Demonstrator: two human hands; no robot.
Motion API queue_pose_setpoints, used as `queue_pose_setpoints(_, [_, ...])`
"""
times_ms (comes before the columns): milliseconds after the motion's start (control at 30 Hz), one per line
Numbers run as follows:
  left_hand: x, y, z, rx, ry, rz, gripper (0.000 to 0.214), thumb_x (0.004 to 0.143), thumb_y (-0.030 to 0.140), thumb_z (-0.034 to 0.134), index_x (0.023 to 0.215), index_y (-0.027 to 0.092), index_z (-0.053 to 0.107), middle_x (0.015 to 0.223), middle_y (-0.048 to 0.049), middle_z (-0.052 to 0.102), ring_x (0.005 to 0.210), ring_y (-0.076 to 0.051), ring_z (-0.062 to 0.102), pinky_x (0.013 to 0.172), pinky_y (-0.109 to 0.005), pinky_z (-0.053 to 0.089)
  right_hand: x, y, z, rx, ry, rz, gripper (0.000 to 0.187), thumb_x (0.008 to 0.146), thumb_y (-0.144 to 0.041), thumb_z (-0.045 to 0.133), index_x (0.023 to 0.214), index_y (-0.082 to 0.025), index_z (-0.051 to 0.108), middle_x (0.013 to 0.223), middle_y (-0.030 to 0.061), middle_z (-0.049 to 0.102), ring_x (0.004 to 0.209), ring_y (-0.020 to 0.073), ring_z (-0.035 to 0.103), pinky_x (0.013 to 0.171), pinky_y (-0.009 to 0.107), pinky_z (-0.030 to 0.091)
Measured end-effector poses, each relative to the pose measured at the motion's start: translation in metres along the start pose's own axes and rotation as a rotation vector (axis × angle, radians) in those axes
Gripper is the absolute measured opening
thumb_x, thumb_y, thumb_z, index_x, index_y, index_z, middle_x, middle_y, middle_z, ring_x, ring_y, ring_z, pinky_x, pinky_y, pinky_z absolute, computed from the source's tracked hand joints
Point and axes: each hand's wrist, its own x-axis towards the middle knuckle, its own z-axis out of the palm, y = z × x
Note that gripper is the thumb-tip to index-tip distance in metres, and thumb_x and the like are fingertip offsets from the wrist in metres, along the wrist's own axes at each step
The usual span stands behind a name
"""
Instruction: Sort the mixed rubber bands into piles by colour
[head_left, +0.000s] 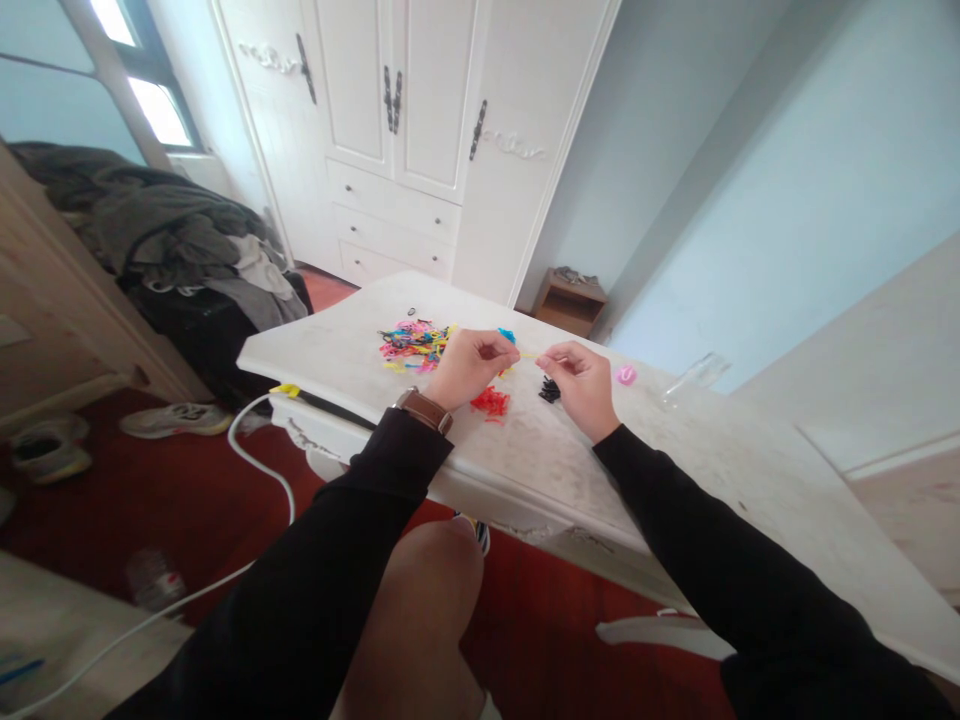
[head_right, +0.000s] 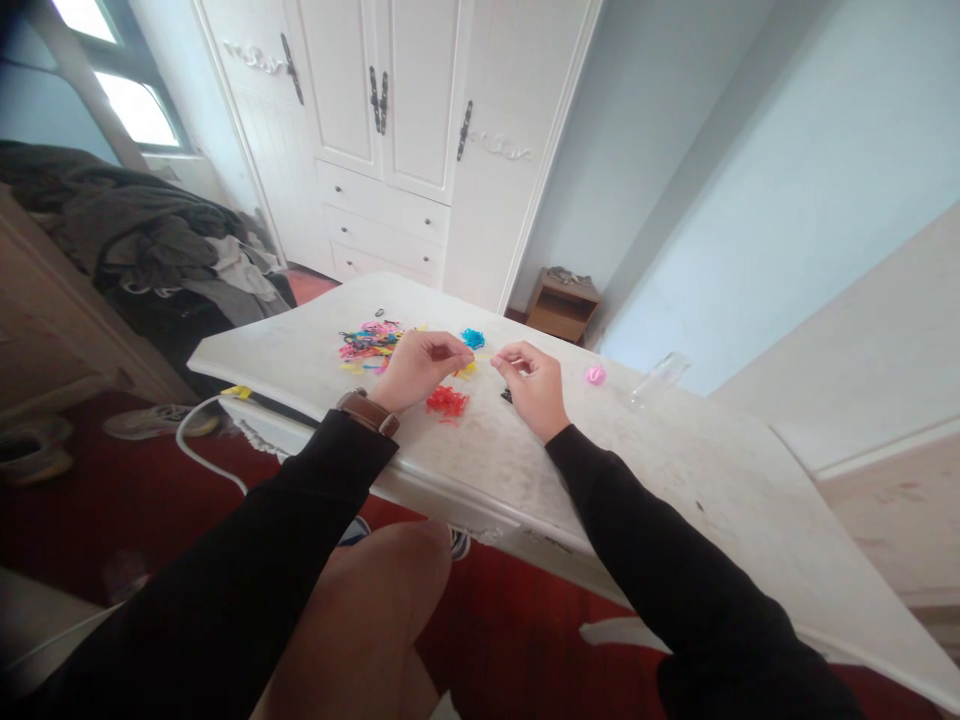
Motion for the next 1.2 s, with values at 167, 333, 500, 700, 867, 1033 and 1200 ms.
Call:
queue_pose_setpoints(167, [0.002, -0.005, -0.002, 0.015, 0.085, 0.005, 0.008, 0.075, 0.022, 0.068, 0.070, 0.015, 0.069, 0.069, -0.0041, 0.071, 0.065, -0.014, 0.062, 0.065, -0.027, 0.051, 0.018, 0.006, -0.021, 0.039, 0.248, -0.010, 0.010, 0.081, -0.028, 0.072, 0.077, -0.023, 0.064, 0.075, -0.0018, 0.066, 0.070, 0.0157, 0.061, 0.067, 0.030, 0.050])
queue_pose_setpoints(333, [0.002, -0.004, -0.002, 0.025, 0.062, 0.024, 0.006, 0.073, 0.016, 0.065, 0.068, 0.015, 0.067, 0.069, -0.0036, 0.069, 0.064, -0.014, 0.061, 0.065, -0.027, 0.051, 0.017, 0.009, -0.021, 0.056, 0.283, 0.015, 0.011, 0.081, -0.030, 0.070, 0.079, -0.023, 0.061, 0.077, -0.0011, 0.064, 0.072, 0.0158, 0.060, 0.065, 0.029, 0.049])
queue_pose_setpoints(500, [0.001, -0.003, 0.000, 0.006, -0.018, 0.014, 0.007, 0.074, 0.020, 0.068, 0.070, 0.015, 0.070, 0.069, -0.0037, 0.071, 0.063, -0.014, 0.061, 0.064, -0.027, 0.051, 0.000, 0.003, 0.004, 0.027, 0.014, -0.002, 0.011, 0.083, -0.032, 0.070, 0.079, -0.023, 0.066, 0.079, -0.0002, 0.068, 0.073, 0.0158, 0.061, 0.066, 0.029, 0.050])
queue_pose_setpoints(700, [0.004, -0.013, -0.003, 0.111, 0.179, -0.077, 0.007, 0.075, 0.020, 0.069, 0.072, 0.015, 0.075, 0.070, -0.0045, 0.074, 0.065, -0.016, 0.066, 0.066, -0.027, 0.054, -0.002, 0.004, 0.000, 0.028, 0.064, 0.033, 0.015, 0.086, -0.037, 0.070, 0.083, -0.023, 0.068, 0.081, 0.0000, 0.068, 0.066, 0.0145, 0.059, 0.061, 0.029, 0.050])
queue_pose_setpoints(867, [0.005, -0.023, -0.005, 0.256, 0.213, -0.143, 0.008, 0.073, 0.015, 0.071, 0.069, 0.017, 0.077, 0.066, -0.0037, 0.074, 0.065, -0.018, 0.068, 0.071, -0.030, 0.056, -0.003, 0.005, -0.002, 0.026, 0.054, 0.032, 0.015, 0.086, -0.037, 0.071, 0.083, -0.022, 0.069, 0.080, 0.0009, 0.068, 0.071, 0.0158, 0.061, 0.062, 0.029, 0.050])
queue_pose_setpoints(1033, [0.005, -0.027, -0.006, 0.391, 0.184, -0.166, 0.010, 0.074, 0.014, 0.071, 0.070, 0.017, 0.080, 0.069, -0.0067, 0.076, 0.068, -0.022, 0.070, 0.076, -0.034, 0.057, -0.005, -0.002, 0.000, 0.004, 0.015, 0.028, 0.014, 0.087, -0.035, 0.069, 0.081, -0.023, 0.068, 0.080, 0.0012, 0.070, 0.076, 0.0167, 0.063, 0.063, 0.029, 0.047])
queue_pose_setpoints(1200, [0.005, -0.026, -0.006, 0.429, 0.171, -0.242, 0.012, 0.074, 0.012, 0.073, 0.080, 0.015, 0.082, 0.074, -0.0086, 0.077, 0.073, -0.024, 0.071, 0.081, -0.036, 0.057, -0.006, -0.006, 0.000, 0.011, 0.008, 0.030, 0.012, 0.085, -0.032, 0.068, 0.079, -0.022, 0.068, 0.077, 0.0006, 0.069, 0.073, 0.0158, 0.062, 0.063, 0.029, 0.045])
